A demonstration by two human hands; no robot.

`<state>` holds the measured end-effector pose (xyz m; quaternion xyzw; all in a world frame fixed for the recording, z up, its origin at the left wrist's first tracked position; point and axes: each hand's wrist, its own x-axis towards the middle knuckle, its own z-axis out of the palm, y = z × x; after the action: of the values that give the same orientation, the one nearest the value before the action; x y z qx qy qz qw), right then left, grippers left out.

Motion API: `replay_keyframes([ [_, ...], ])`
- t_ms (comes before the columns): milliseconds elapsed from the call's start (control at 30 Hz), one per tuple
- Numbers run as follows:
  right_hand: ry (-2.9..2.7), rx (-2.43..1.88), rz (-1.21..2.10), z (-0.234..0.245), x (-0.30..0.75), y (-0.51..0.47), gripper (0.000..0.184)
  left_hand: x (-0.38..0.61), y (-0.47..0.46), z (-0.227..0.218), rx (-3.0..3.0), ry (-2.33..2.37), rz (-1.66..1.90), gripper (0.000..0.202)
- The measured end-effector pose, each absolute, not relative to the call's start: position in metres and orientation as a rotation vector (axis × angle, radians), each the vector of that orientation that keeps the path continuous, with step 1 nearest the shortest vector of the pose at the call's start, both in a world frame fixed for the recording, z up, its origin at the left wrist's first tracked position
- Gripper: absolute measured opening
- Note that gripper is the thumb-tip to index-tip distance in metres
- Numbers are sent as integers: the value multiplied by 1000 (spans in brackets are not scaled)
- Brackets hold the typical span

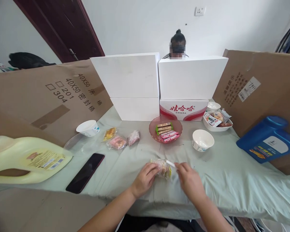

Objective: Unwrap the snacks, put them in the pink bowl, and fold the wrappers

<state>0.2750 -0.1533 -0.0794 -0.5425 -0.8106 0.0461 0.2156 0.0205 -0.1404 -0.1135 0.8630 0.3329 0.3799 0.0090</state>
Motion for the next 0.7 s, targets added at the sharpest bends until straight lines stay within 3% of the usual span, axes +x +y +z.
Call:
replay_keyframes([
  [133,-2536,-1403,95,-59,238,-152,38,15,-145,-119,2536,1277,1275,23],
  [433,-2169,-1776,-25,-111,367,-173,35,9,-141,-117,2083,1298,1048,64],
  [500,-2077,-1762,-109,-110,365,-182,33,16,-137,-110,2044,1259,999,54],
  [567,-2030,-1631,-100,-100,343,-187,26,25,-132,-102,1960,1249,975,27],
  [700,-2193,-1167,165,-72,276,-183,21,39,-124,-98,1509,1368,1139,28],
])
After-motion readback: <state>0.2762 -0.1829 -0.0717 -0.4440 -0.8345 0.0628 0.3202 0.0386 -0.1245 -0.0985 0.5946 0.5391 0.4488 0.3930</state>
